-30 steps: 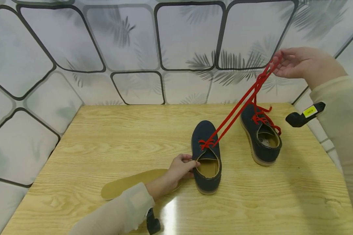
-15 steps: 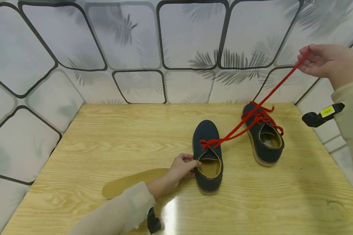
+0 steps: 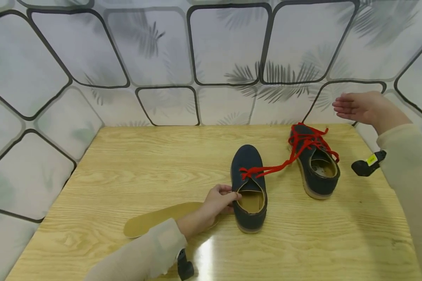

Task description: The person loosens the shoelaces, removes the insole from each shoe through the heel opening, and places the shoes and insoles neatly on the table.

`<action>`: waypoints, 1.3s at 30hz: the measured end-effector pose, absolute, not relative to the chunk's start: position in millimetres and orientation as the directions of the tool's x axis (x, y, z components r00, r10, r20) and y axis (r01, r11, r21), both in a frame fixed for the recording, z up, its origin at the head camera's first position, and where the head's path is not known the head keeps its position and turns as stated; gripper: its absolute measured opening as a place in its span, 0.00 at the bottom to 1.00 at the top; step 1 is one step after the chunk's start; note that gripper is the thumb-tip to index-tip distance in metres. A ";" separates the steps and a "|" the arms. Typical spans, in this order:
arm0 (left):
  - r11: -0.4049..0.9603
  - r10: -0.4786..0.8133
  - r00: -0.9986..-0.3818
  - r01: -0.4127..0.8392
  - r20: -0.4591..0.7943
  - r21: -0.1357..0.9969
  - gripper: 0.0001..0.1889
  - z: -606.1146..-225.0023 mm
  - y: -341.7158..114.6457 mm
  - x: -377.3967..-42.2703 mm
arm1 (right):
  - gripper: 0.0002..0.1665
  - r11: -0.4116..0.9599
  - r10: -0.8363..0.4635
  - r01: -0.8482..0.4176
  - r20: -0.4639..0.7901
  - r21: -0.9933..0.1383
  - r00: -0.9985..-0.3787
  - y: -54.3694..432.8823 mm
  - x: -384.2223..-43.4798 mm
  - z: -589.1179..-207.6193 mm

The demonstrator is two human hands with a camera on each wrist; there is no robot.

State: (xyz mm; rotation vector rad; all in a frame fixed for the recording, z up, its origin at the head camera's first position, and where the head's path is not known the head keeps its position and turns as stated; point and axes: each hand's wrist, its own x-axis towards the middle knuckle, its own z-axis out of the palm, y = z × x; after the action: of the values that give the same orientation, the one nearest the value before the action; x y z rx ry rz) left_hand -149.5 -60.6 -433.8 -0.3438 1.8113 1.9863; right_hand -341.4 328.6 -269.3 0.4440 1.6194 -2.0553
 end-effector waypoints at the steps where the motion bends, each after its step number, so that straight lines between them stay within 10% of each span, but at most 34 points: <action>1: -0.057 0.146 -0.878 -0.468 -0.456 0.882 0.27 -433.5 -60.3 -149.3 | 0.18 -0.157 -0.174 0.540 -0.515 -0.827 -0.839 327.2 -338.8 -271.9; 13: -0.058 0.142 -0.877 -0.470 -0.459 0.881 0.27 -430.8 -59.5 -150.3 | 0.14 0.297 -0.156 0.272 -0.328 -0.915 -0.932 295.2 -298.5 -296.7; 39: -0.026 0.143 -0.876 -0.469 -0.460 0.883 0.25 -427.2 -57.4 -150.2 | 0.24 0.510 -0.317 0.102 -0.297 -0.854 -0.901 212.4 -234.0 -339.8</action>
State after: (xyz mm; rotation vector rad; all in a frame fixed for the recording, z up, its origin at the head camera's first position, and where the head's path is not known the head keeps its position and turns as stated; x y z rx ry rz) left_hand -150.2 -57.4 -427.2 -0.3395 1.8375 1.9553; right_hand -234.0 212.4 -339.8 -0.1766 2.3377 -1.3630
